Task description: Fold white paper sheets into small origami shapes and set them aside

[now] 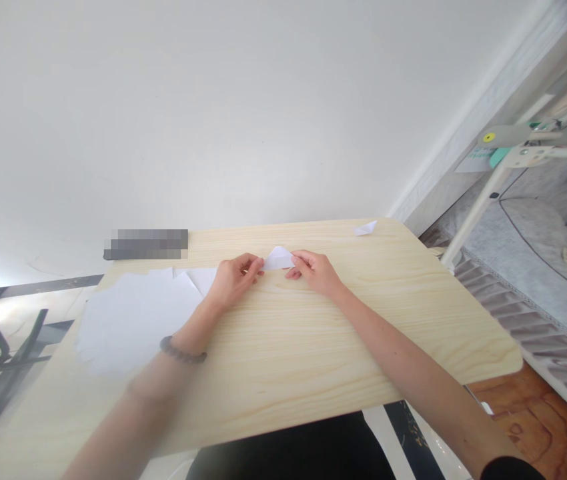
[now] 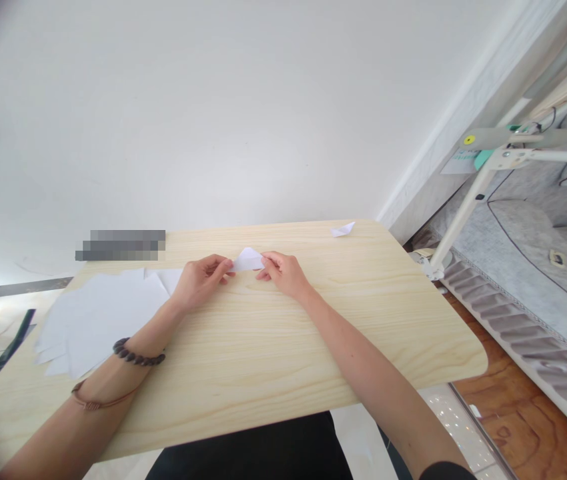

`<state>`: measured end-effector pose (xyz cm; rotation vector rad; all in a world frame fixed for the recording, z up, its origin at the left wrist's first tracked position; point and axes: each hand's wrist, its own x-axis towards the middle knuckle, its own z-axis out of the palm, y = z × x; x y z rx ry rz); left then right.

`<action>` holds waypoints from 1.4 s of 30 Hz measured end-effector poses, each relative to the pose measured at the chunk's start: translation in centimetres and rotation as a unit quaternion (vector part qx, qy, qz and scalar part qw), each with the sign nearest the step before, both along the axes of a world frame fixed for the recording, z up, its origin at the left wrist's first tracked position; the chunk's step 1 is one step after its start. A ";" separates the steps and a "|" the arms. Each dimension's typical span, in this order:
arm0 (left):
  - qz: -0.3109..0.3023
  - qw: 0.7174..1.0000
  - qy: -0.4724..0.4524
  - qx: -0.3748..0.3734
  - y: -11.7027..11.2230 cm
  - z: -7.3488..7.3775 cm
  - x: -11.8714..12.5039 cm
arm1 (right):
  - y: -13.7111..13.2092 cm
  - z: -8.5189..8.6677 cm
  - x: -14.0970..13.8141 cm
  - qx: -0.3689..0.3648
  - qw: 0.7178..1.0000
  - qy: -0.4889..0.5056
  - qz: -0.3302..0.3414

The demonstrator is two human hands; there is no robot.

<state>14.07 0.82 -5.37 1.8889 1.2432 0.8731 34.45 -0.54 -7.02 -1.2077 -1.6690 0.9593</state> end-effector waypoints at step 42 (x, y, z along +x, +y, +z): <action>-0.054 0.997 0.040 -0.039 0.0 0.4 -0.1 | 0.3 -0.2 -0.1 0.036 0.998 -0.032 -0.035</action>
